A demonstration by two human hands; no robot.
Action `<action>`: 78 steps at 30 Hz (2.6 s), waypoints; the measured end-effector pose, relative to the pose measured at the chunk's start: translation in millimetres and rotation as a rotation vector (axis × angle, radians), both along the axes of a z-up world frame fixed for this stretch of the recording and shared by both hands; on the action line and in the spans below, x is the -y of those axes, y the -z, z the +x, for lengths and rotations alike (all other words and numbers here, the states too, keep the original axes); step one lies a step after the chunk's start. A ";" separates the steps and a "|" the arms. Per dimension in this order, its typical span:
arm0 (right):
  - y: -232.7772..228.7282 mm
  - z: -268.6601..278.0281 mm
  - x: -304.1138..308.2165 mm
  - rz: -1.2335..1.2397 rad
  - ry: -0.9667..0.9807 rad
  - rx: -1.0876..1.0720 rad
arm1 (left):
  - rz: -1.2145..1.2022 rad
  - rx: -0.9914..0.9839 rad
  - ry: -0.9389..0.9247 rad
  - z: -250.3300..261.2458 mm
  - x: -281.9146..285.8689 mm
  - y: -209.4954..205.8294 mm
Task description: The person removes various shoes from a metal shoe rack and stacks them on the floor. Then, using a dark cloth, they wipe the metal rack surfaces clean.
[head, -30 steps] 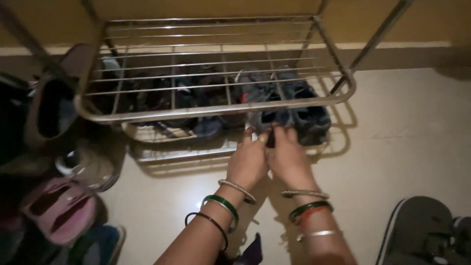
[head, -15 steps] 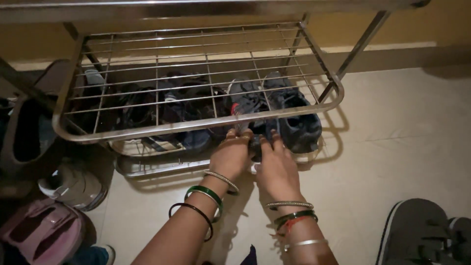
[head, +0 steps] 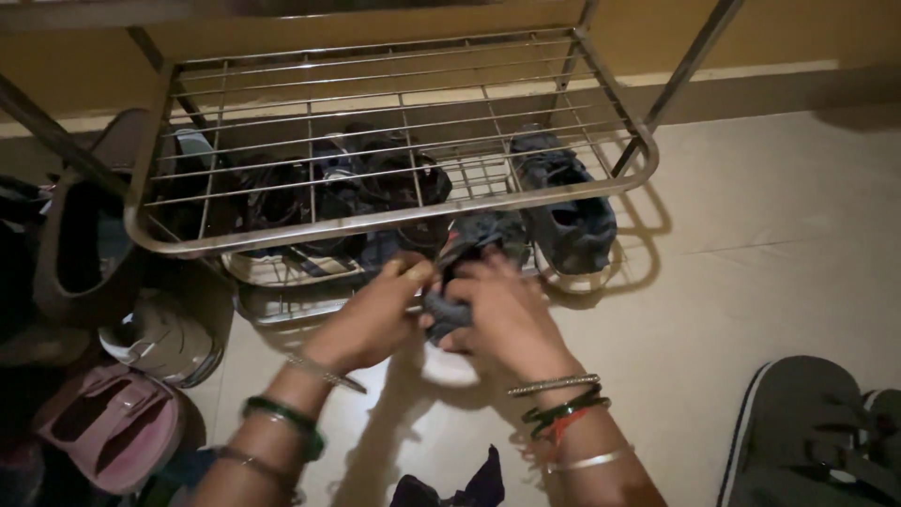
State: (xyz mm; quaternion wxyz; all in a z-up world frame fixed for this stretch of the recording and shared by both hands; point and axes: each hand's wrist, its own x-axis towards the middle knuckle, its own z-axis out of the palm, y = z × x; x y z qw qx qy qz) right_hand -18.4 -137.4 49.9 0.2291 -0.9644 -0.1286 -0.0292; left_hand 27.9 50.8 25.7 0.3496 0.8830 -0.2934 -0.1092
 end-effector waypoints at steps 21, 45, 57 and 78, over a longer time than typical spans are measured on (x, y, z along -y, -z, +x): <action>-84.2 -79.2 -91.2 0.545 -0.463 0.090 | 0.183 -0.083 -0.241 -140.6 -205.4 -144.0; -55.2 -35.3 -25.1 0.242 0.006 -0.163 | 0.169 -0.159 -0.532 -95.7 -190.8 -201.3; -23.5 -19.5 -38.6 0.169 0.002 -0.147 | -0.253 0.215 -0.769 -174.0 -242.8 -177.5; -36.6 -43.3 -80.4 0.178 -0.124 -0.234 | 0.237 0.454 -1.004 -116.1 -208.4 -105.0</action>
